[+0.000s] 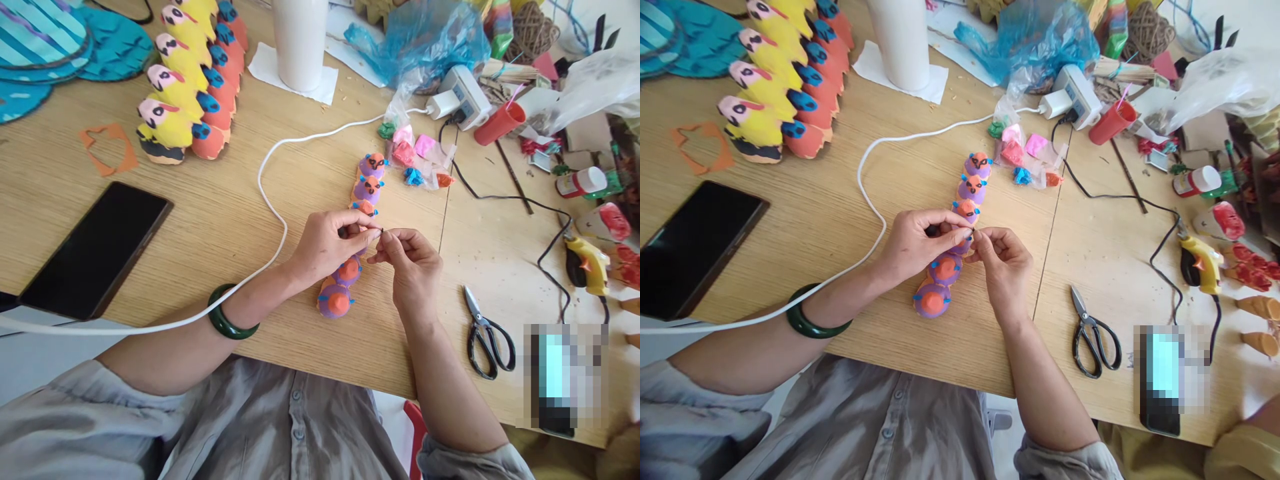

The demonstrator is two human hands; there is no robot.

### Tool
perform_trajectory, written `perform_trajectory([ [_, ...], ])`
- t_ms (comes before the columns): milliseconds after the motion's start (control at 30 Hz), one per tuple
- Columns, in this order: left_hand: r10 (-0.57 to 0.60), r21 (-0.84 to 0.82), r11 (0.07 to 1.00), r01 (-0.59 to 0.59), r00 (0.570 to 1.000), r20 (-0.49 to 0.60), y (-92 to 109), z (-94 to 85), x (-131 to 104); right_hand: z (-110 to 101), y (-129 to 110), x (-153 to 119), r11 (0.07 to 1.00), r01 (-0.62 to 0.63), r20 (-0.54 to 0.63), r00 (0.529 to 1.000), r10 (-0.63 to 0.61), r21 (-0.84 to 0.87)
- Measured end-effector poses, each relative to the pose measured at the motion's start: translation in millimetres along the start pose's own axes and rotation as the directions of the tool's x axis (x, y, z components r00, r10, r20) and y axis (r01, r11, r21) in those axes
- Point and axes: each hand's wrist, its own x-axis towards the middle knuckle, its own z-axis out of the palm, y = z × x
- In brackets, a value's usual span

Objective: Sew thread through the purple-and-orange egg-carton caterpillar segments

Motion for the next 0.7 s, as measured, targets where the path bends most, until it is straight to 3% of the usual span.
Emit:
perform_trajectory([
  [700,-0.047,-0.002,0.999,0.047,0.999,0.000,2.6,-1.3,1.4,-0.3,1.3,1.6,0.994,-0.070,0.019,0.997,0.069,0.081],
])
